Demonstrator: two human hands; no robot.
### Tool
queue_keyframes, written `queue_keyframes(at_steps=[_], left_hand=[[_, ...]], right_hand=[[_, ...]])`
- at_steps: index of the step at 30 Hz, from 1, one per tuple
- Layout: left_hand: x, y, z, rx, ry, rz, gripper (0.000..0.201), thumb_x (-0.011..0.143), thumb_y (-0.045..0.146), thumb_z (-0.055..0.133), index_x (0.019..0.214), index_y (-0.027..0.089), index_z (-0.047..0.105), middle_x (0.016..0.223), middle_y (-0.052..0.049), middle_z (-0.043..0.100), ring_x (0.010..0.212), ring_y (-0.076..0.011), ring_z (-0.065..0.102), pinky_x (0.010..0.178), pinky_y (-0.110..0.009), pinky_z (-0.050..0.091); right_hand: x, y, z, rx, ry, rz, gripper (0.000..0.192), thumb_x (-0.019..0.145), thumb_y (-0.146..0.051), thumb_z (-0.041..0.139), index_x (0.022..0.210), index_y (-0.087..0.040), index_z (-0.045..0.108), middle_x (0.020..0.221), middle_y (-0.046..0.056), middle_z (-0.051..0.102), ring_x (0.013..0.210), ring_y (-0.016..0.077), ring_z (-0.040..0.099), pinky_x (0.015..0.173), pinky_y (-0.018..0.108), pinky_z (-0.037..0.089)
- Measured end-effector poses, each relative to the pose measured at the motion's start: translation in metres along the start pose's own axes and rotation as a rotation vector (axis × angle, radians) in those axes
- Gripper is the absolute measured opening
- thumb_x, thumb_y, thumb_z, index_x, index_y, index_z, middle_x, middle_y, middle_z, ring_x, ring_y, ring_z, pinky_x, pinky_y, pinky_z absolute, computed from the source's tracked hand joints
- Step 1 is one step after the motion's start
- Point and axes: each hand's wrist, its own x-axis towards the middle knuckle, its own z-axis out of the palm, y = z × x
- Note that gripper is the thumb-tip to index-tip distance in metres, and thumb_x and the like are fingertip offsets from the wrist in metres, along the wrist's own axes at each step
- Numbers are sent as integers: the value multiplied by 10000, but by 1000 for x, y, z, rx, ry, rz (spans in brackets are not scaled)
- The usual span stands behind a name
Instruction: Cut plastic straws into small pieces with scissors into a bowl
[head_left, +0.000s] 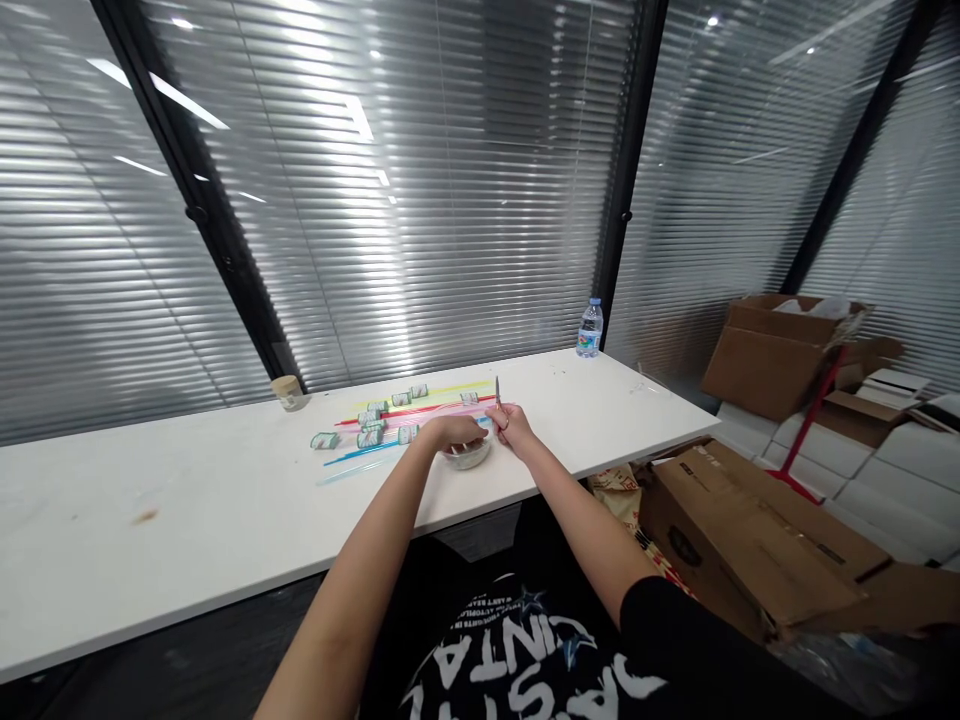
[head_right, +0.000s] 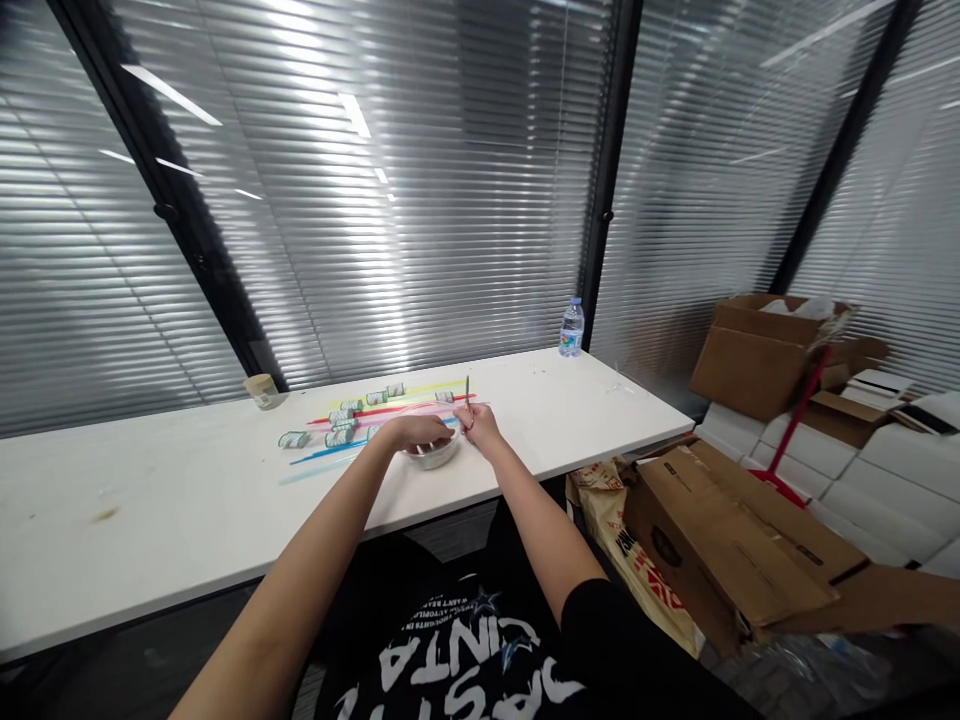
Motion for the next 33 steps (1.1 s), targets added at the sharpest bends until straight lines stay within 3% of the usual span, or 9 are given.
queue_keyframes(at_steps=[3, 11, 22, 29, 33], left_hand=[[1, -2, 0, -67, -41, 14, 235, 824, 328, 489, 652, 201, 391, 621, 23, 397, 485, -91, 311, 481, -245, 319], [4, -8, -2, -169, -87, 24, 312, 849, 382, 485, 611, 203, 393, 591, 22, 406, 475, -99, 318, 481, -251, 331], [7, -13, -3, -313, -139, 42, 380, 783, 378, 626, 556, 208, 373, 524, 47, 327, 434, -87, 249, 430, -263, 268], [7, -15, -3, -320, -135, 67, 333, 768, 335, 642, 572, 198, 410, 507, 47, 367, 418, -77, 300, 417, -253, 270], [6, -15, -4, -401, -109, 92, 258, 784, 339, 619, 626, 188, 481, 538, 32, 467, 439, -80, 404, 426, -229, 327]], right_hand=[[0, 1, 0, -9, -7, -6, 317, 678, -383, 644, 523, -218, 423, 377, -60, 401, 296, 72, 292, 323, 230, 185], [-2, -3, 1, -39, -5, -9, 300, 684, -362, 627, 514, -216, 426, 387, -59, 407, 296, 68, 290, 330, 233, 186], [1, 1, -1, -47, -12, -11, 270, 689, -365, 616, 537, -213, 451, 401, -56, 434, 290, 74, 309, 322, 233, 201], [-1, -2, 0, -51, -13, -12, 279, 679, -374, 621, 529, -216, 445, 388, -59, 417, 289, 73, 305, 317, 227, 198], [-1, -3, 0, -53, -11, -10, 288, 677, -381, 625, 530, -216, 440, 387, -62, 417, 292, 71, 311, 318, 222, 208]])
